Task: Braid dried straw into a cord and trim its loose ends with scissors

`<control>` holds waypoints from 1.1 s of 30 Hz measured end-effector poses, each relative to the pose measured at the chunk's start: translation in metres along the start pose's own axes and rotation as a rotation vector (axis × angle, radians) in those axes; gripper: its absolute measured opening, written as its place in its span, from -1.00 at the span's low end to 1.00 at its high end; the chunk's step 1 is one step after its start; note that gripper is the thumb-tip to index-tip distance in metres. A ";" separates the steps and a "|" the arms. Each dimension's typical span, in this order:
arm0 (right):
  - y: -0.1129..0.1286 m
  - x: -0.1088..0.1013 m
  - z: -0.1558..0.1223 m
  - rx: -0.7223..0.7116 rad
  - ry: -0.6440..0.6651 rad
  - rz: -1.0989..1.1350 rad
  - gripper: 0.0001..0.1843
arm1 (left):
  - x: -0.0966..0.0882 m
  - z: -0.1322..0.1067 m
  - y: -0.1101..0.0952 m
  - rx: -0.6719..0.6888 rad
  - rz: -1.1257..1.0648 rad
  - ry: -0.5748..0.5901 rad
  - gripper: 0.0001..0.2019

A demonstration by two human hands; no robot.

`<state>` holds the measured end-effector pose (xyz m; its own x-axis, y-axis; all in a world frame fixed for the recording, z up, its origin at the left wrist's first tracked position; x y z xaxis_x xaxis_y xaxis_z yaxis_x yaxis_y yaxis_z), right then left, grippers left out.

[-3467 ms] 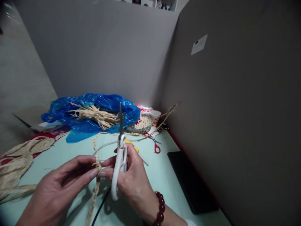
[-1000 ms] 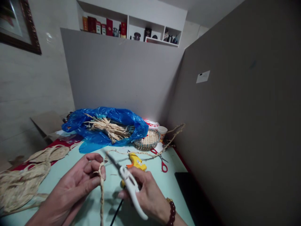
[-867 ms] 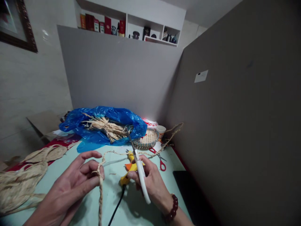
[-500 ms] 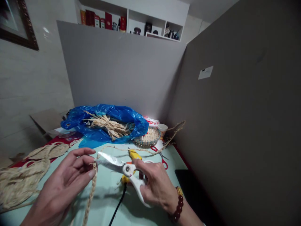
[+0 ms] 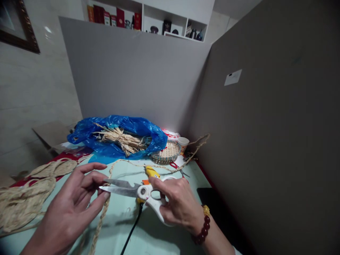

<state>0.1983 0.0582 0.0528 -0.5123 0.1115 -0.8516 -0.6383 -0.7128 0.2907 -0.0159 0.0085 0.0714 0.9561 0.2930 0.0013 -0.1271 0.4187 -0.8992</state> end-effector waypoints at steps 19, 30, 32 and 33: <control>-0.002 0.008 0.000 0.088 0.004 0.076 -0.80 | 0.001 0.002 -0.003 -0.035 0.020 0.004 -0.75; 0.003 0.001 0.002 0.114 0.084 0.099 -0.73 | 0.001 0.001 -0.003 -0.042 0.108 0.063 -0.73; 0.003 0.001 0.002 0.121 0.109 0.107 -0.73 | 0.001 0.001 -0.004 -0.039 0.117 0.069 -0.72; 0.003 0.001 0.002 0.124 0.118 0.112 -0.73 | 0.001 0.002 -0.004 -0.037 0.122 0.072 -0.72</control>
<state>0.1945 0.0577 0.0537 -0.5176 -0.0506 -0.8541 -0.6511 -0.6244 0.4315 -0.0154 0.0085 0.0755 0.9507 0.2771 -0.1391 -0.2349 0.3513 -0.9063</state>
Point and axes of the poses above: each hand's wrist, its own z-axis towards the middle knuckle, its own x-axis out of the palm, y = z × x, the point moved 2 cm from there along z, towards the middle knuckle, and after that the axes turned 5 degrees about x, right-handed, at the moved point
